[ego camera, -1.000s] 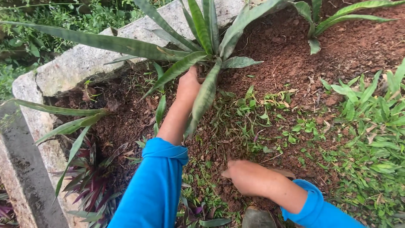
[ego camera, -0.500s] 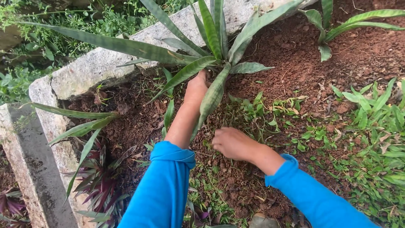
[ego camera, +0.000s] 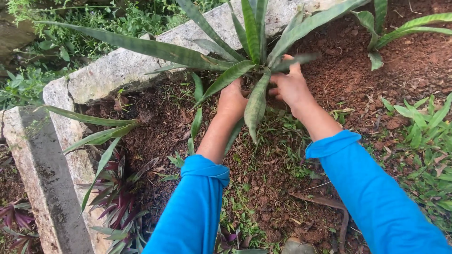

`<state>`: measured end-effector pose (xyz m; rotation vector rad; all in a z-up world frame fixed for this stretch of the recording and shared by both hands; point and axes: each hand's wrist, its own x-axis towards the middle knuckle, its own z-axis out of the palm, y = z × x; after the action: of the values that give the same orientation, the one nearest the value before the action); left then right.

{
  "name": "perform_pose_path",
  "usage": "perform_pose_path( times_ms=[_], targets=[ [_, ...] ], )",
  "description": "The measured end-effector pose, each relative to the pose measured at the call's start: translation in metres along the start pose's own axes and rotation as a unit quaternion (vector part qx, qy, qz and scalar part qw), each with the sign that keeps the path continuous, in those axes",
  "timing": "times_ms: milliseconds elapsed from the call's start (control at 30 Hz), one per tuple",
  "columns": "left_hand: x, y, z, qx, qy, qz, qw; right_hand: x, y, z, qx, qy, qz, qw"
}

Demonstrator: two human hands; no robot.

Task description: The person is weeding and tidying plants in a raised garden planter.

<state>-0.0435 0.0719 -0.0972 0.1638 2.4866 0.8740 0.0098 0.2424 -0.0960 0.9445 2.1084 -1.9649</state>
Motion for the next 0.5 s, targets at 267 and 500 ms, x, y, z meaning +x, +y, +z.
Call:
perform_pose_path(
  times_ms=[267,500],
  targets=[
    [-0.026,0.033,-0.006,-0.053,0.009,-0.122,0.991,0.027,0.098,0.032,0.394,-0.116,0.073,0.909],
    [-0.057,0.035,0.02,-0.102,0.084,-0.081,0.988,0.023,0.059,0.04,0.556,-0.159,0.208,0.789]
  ],
)
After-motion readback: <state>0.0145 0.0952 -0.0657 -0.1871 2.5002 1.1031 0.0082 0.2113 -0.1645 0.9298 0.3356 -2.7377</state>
